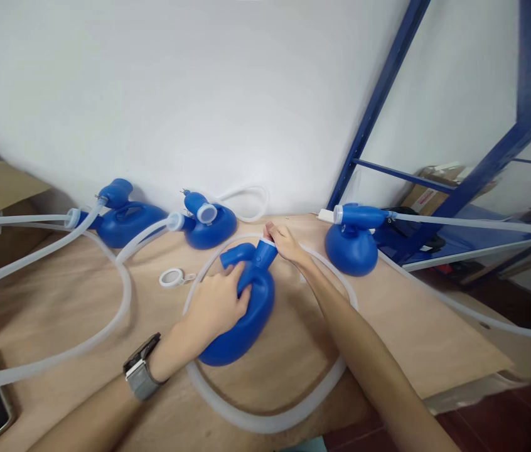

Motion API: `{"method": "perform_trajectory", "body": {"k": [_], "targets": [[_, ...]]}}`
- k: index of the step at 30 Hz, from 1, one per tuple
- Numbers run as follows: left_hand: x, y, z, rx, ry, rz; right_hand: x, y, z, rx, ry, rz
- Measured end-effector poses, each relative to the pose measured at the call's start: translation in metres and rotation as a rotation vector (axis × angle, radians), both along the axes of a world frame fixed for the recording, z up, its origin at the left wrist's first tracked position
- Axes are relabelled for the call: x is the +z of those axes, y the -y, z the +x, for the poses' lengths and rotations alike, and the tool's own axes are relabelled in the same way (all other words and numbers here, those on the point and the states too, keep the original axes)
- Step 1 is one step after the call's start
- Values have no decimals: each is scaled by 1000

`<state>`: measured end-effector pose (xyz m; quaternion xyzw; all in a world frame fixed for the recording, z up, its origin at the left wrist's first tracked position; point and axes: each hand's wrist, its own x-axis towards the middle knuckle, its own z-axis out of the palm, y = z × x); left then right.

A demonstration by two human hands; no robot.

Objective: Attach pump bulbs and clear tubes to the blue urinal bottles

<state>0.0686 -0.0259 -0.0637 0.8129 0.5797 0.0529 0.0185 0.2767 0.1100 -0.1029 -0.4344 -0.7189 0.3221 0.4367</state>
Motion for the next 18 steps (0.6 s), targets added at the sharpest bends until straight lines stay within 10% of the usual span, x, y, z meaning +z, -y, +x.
{"method": "perform_trajectory", "body": {"k": [18], "targets": [[0, 4, 8, 16, -42, -20, 19, 4, 7, 80, 96, -44]]}}
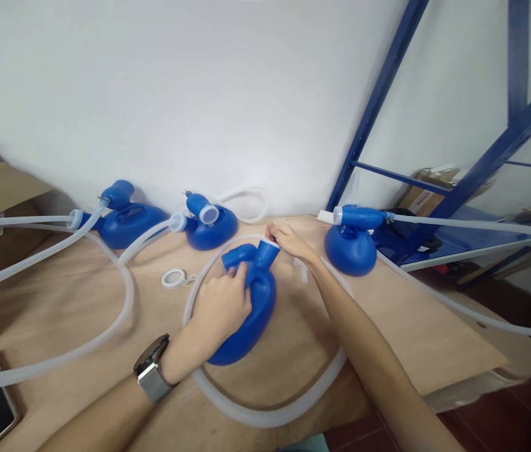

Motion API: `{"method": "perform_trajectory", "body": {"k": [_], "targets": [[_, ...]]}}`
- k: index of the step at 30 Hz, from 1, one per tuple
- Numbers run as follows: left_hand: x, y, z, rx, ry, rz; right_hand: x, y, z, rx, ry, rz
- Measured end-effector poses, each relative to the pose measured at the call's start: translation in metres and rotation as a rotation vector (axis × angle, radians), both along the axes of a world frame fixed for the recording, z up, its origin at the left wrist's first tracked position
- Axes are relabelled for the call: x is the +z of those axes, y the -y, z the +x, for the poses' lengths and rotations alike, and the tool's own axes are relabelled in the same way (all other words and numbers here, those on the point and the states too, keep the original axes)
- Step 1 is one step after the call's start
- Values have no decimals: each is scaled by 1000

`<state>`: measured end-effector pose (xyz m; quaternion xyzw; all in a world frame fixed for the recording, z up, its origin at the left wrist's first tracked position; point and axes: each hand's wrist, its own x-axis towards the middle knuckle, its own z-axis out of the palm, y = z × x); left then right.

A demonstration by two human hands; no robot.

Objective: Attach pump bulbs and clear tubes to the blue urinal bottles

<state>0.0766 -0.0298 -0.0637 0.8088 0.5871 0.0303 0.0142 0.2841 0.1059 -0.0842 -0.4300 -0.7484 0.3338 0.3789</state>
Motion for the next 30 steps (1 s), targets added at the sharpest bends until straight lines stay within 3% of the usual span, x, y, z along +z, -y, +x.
{"method": "perform_trajectory", "body": {"k": [8, 19, 25, 30], "targets": [[-2, 2, 2, 11, 31, 48, 18, 14, 3, 157, 127, -87], [0, 9, 2, 2, -33, 24, 12, 13, -10, 176, -56, -240], [2, 11, 8, 8, -24, 26, 10, 11, -10, 107, -45, -194], [8, 11, 18, 81, 10, 32, 3, 12, -12, -85, -59, -46]]}}
